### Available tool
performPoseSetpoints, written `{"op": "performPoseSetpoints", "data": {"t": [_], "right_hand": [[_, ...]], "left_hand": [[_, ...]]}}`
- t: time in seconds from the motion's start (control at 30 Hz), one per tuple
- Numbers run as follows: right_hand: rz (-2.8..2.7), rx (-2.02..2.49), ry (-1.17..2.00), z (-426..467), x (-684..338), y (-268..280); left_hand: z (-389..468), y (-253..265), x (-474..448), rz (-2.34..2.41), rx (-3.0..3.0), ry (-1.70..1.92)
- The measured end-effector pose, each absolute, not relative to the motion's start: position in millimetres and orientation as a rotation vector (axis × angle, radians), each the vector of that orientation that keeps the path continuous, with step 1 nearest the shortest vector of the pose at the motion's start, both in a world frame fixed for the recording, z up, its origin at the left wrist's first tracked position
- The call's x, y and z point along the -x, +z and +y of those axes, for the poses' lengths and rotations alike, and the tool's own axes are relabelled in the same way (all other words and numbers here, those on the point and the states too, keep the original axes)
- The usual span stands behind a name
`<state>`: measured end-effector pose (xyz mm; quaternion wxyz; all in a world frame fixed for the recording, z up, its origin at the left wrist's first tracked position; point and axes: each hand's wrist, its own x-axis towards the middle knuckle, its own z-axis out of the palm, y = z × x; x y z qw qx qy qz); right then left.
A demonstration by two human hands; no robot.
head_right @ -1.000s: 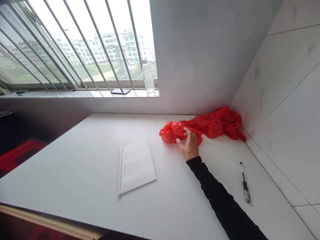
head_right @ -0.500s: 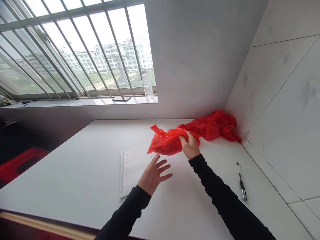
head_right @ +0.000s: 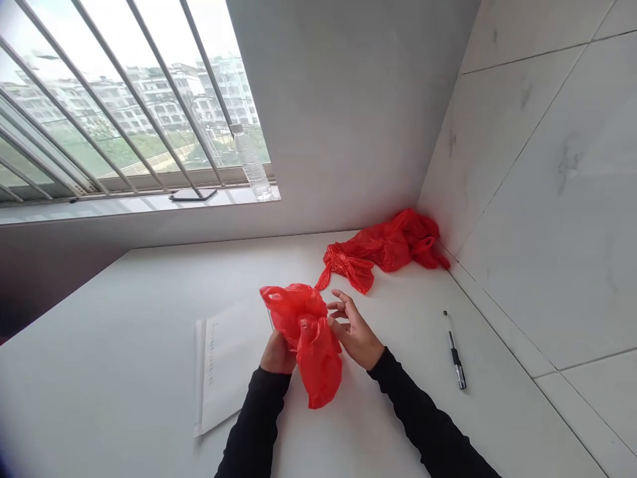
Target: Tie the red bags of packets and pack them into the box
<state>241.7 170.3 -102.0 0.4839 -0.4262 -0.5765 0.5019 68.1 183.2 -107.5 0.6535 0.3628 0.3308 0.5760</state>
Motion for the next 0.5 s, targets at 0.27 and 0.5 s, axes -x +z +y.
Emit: {"op": "performPoseSetpoints", "data": {"t": [0.27,0.5], "right_hand": [[-1.156,1.022,1.281,178,-251,-108],[-1.320,1.002,1.151,173,-252,-102]], "left_hand": [[185,-111,-88,0.803,-0.955,1.270],[180,-107,-90,0.912,-1.060,1.357]]}}
